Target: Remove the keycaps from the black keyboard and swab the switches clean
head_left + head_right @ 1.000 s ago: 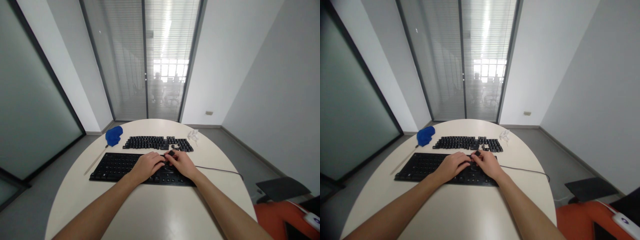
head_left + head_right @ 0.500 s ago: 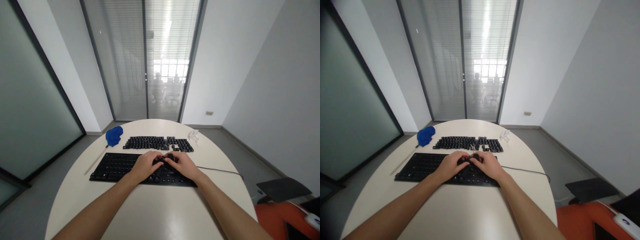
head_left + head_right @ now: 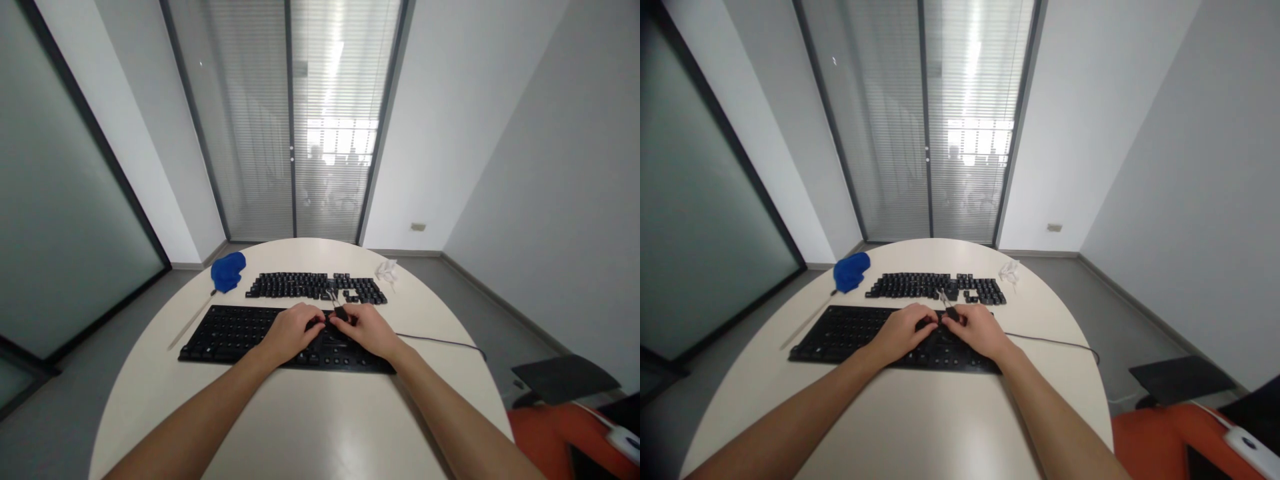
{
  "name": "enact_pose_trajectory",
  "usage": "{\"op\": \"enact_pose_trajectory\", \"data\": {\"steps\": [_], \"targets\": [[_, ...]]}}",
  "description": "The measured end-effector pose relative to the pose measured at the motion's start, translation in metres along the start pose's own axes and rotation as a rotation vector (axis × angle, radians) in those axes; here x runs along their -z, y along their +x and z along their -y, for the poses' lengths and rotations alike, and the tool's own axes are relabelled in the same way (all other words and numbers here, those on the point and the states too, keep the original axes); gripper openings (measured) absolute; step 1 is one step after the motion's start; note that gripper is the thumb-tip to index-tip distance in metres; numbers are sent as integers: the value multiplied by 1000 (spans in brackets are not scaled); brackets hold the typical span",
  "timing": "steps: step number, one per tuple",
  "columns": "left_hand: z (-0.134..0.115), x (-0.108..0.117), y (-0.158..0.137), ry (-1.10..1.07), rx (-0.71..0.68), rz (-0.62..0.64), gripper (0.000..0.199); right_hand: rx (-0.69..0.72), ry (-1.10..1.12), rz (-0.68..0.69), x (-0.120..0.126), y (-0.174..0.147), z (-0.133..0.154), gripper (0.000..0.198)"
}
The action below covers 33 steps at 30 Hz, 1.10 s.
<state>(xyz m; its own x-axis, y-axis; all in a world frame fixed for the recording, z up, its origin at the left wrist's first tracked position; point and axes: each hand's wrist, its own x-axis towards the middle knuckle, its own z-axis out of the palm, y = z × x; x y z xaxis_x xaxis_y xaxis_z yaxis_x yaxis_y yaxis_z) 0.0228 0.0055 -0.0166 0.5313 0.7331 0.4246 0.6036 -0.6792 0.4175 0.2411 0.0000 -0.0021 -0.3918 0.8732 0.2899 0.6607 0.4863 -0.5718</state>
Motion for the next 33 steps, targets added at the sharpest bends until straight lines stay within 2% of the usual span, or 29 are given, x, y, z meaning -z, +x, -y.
{"op": "enact_pose_trajectory", "data": {"steps": [5,10,19,26,33], "targets": [[1,0,0,-30,-23,37,12,-21,19,5,15,-1,-13,26],[3,-1,0,-40,-35,59,14,-51,-13,105,22,-3,-26,24],[5,-3,0,-57,-40,71,18,-17,-164,141,16,-1,-13,23],[4,-2,1,-71,-73,56,18,-23,80,189,13,-2,-8,24],[0,1,2,-68,-116,73,16,-43,159,191,7,-1,-8,28]]}}
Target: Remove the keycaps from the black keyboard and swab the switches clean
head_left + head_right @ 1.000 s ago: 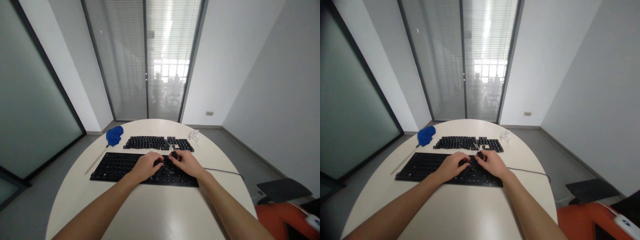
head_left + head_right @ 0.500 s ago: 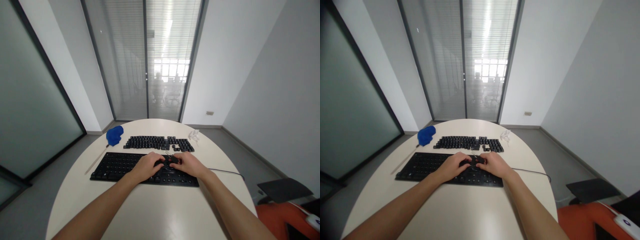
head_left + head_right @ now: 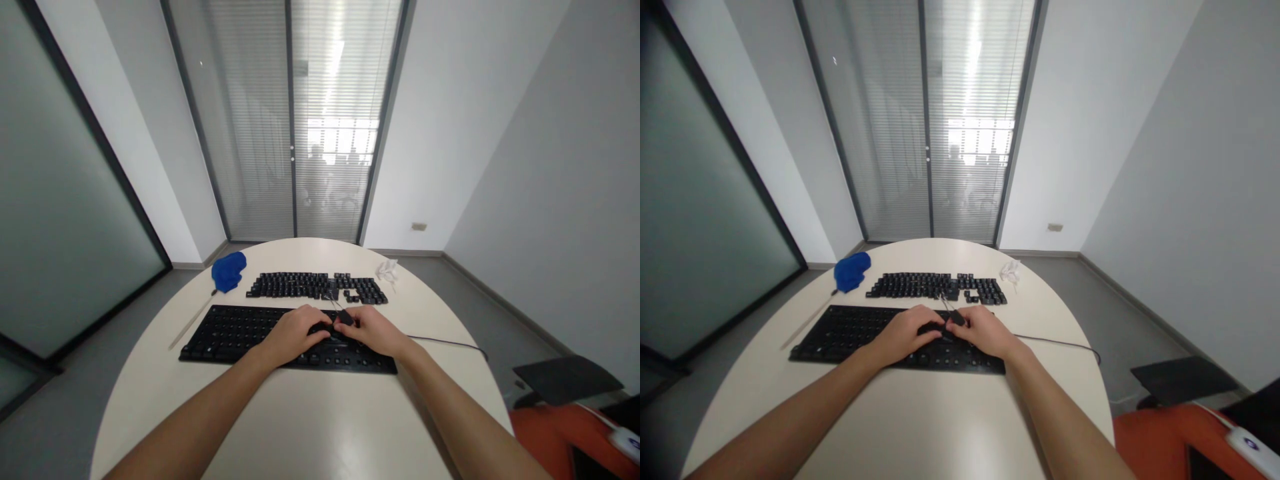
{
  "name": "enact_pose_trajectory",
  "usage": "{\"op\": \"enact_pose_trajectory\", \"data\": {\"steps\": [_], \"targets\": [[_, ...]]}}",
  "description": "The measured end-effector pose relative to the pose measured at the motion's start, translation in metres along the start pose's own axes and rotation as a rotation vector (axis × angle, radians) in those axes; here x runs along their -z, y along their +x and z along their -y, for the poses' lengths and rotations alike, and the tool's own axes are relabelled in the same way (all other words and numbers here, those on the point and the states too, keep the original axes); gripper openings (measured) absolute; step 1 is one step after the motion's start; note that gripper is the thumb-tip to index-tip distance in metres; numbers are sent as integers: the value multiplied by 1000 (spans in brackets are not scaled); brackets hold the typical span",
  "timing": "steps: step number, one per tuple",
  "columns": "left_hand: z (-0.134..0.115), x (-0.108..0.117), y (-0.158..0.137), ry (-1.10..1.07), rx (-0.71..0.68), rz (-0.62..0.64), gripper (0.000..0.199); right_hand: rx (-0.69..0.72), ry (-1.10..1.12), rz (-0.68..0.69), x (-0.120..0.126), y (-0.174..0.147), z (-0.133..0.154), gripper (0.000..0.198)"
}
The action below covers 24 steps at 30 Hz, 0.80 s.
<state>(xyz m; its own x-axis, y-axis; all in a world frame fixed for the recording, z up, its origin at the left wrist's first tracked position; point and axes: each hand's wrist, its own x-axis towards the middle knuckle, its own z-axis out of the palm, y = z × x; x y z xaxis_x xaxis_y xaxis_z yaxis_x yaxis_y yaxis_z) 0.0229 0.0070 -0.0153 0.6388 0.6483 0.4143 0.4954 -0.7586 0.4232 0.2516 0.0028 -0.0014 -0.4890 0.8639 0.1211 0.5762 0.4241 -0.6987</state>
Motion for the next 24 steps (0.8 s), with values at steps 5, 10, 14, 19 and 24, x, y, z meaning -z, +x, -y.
{"op": "enact_pose_trajectory", "data": {"steps": [5,10,14,19,24], "targets": [[-3,2,-1,8,-35,-8,10,5,66,-11,-4,2,5,29],[1,0,1,-97,94,-76,11,19,91,-102,-4,3,6,26],[5,-1,4,-302,252,-124,14,38,66,-184,-3,1,6,24],[6,0,7,-472,296,-143,16,75,-31,-190,-7,1,12,26],[6,1,8,-550,292,-128,14,60,-92,-222,-11,2,15,24]]}}
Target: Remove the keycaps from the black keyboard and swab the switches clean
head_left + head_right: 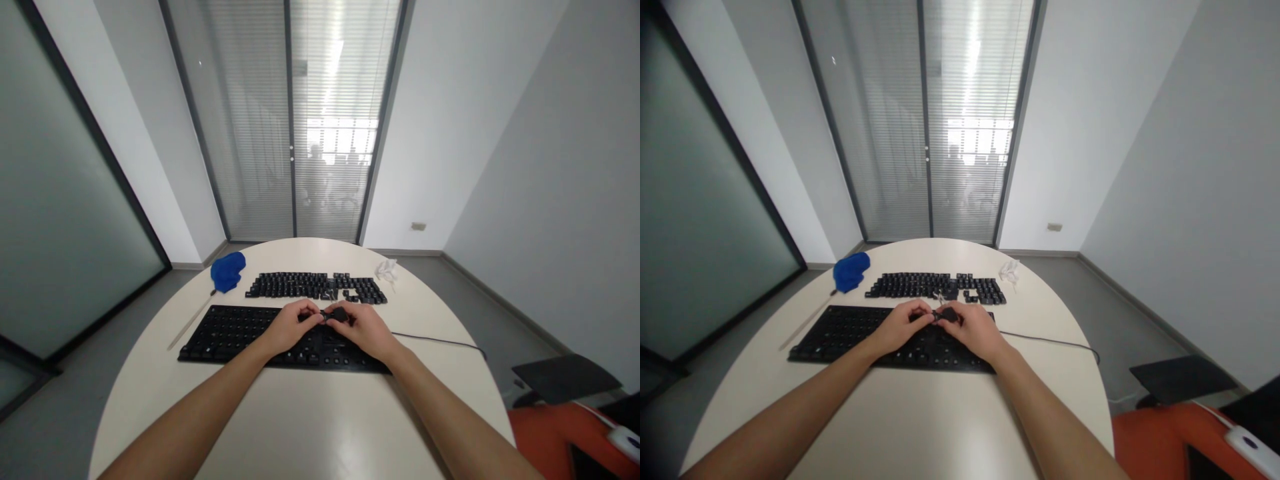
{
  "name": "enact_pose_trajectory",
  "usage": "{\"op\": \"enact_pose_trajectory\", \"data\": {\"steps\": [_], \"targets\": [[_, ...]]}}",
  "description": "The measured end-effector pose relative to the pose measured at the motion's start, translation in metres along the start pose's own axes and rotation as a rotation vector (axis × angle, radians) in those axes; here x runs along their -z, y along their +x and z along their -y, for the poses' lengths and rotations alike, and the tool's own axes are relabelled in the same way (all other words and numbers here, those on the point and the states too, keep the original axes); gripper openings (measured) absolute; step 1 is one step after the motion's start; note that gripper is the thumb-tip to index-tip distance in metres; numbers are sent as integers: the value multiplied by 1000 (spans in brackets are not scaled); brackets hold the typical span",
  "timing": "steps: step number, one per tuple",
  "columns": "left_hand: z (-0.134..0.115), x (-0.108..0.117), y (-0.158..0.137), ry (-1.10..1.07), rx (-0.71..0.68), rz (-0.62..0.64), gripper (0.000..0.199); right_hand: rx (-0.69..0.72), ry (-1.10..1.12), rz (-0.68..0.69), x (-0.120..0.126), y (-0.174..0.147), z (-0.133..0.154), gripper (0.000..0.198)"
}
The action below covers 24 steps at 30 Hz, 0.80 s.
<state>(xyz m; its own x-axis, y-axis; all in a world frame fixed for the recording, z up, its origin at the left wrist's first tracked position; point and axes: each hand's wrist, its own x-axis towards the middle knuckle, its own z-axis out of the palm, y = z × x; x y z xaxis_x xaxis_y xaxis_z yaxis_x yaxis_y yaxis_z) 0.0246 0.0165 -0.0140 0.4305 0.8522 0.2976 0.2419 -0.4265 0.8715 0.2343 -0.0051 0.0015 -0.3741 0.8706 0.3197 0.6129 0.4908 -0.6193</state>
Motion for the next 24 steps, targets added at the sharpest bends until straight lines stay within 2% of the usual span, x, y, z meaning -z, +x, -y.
{"op": "enact_pose_trajectory", "data": {"steps": [4,11,14,18,22,24], "targets": [[2,-1,-1,-64,-3,8,13,-14,-18,-27,-1,0,0,23],[3,-1,-1,-34,-20,-1,15,-27,-130,-44,-5,1,4,26],[2,-1,-1,-26,-27,8,16,-20,-113,-35,-5,1,5,19],[2,-1,0,-16,-29,1,16,4,-73,-30,-4,0,7,25],[4,-2,-1,-60,-25,0,19,7,-67,-22,0,0,6,23],[6,-3,-1,-69,-26,-15,23,-7,-57,-68,6,1,1,25]]}}
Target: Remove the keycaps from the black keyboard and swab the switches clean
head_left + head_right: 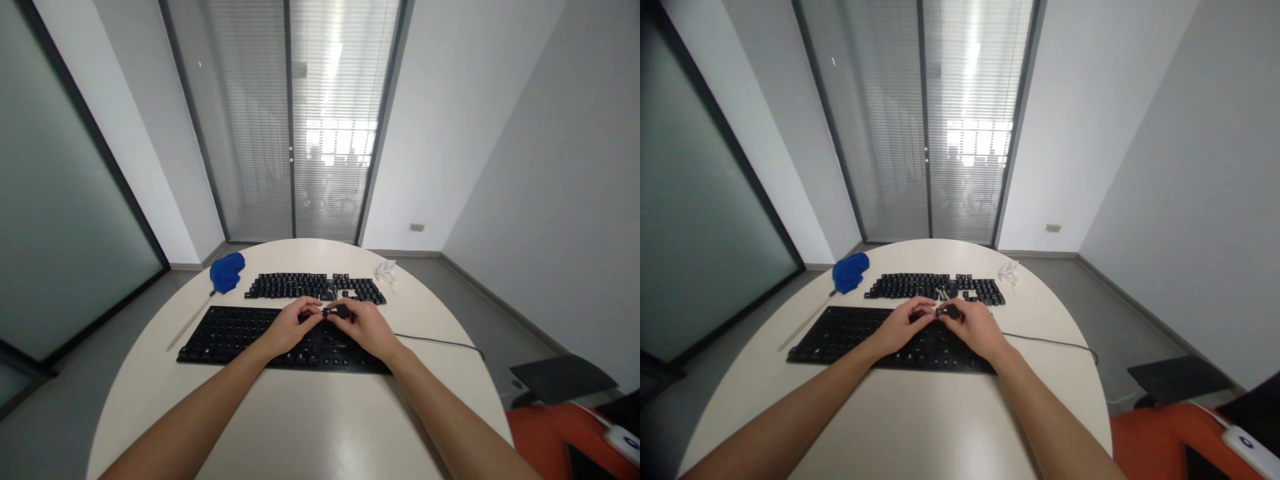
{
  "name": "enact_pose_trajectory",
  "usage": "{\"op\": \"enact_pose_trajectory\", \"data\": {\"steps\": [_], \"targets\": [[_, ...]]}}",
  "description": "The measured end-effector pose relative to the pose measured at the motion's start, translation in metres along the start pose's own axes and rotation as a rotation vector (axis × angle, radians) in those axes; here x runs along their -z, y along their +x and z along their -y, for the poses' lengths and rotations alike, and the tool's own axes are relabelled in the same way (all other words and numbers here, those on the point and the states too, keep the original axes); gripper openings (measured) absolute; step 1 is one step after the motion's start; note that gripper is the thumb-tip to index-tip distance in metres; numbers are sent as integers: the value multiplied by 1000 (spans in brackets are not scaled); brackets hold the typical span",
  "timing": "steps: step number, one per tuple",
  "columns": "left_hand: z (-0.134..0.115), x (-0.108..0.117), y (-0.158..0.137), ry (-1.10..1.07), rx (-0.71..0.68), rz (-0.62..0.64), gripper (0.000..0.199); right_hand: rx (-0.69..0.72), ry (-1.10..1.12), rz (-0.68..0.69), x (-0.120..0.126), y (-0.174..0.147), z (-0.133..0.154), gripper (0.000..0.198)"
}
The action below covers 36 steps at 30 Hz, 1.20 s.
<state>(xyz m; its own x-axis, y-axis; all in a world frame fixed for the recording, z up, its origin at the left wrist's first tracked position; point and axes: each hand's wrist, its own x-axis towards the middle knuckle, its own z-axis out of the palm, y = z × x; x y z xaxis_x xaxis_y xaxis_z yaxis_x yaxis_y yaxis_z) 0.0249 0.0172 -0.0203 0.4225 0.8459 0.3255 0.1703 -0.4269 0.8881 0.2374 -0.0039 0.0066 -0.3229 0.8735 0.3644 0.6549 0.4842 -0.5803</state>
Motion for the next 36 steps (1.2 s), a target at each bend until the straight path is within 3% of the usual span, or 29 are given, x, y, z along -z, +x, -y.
{"op": "enact_pose_trajectory", "data": {"steps": [5,9,16,36], "targets": [[2,0,-4,175,-47,30,24,-147,5,-198,17,8,-30,35],[1,-1,-7,286,-90,80,29,-173,-104,-100,19,15,-44,29],[-2,-1,-7,334,-90,87,30,-208,-333,11,13,34,-40,18],[-2,0,-8,353,-100,95,30,-293,-421,87,4,51,-46,11]]}}
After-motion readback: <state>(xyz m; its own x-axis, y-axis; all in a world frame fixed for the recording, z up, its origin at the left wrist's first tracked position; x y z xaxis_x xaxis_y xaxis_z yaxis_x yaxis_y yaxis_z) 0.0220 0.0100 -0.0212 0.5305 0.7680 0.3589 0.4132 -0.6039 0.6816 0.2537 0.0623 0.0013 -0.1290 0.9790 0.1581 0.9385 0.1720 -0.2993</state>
